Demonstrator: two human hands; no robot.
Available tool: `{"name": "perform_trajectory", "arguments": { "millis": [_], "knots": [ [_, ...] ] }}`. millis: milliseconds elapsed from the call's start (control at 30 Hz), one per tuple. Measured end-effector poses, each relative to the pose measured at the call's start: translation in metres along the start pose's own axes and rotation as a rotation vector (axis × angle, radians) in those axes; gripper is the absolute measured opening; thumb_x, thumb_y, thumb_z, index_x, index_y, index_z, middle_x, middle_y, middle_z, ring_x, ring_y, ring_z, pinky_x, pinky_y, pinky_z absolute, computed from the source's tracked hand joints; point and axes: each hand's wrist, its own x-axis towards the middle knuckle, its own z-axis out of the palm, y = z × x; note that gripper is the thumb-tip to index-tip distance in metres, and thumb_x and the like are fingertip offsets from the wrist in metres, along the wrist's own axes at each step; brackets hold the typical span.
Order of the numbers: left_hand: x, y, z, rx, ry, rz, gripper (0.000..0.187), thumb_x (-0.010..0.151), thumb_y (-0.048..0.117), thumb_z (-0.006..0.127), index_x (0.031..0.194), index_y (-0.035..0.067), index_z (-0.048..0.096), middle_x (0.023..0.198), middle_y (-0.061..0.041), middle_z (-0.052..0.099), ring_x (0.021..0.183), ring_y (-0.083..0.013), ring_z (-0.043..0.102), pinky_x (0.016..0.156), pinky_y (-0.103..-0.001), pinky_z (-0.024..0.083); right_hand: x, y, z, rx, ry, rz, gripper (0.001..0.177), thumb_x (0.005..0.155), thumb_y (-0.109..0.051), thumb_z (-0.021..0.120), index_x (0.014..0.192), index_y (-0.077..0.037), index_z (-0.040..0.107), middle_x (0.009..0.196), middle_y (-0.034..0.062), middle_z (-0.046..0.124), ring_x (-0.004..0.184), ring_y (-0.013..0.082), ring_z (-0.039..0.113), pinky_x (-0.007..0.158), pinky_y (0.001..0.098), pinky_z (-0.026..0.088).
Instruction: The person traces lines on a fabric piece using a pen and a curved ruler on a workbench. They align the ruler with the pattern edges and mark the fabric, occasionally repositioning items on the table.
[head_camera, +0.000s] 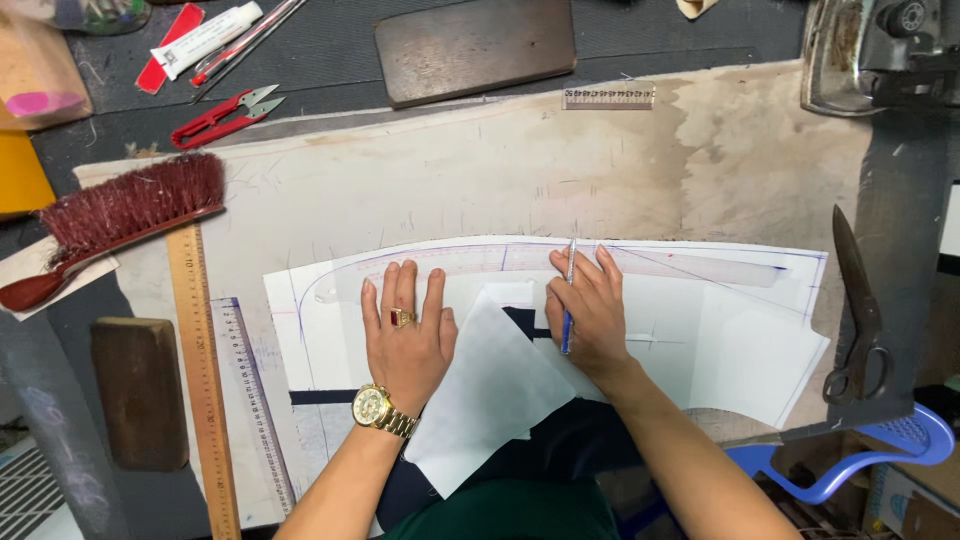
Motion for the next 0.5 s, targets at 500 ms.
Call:
{"name": "perform_trajectory", "arguments": {
  "millis": [500],
  "knots": [
    [0.071, 0.065, -0.055, 0.192, -0.633, -0.01, 0.05, 0.097, 0.042, 0.054, 0.144, 0.027, 0.058, 0.123, -0.039, 0.062, 0.12, -0.0688, 0.053, 0.104, -0.086, 0.009, -0.002, 0.0, 0.0, 0.055, 0.013, 0.025, 0.008, 0.095, -0.005, 0.066, 0.102, -0.009, 0.068, 0.135, 0.0129, 0.069, 0.133, 0.0318, 0.059, 0.119, 0.0593, 0.03]
  ]
}}
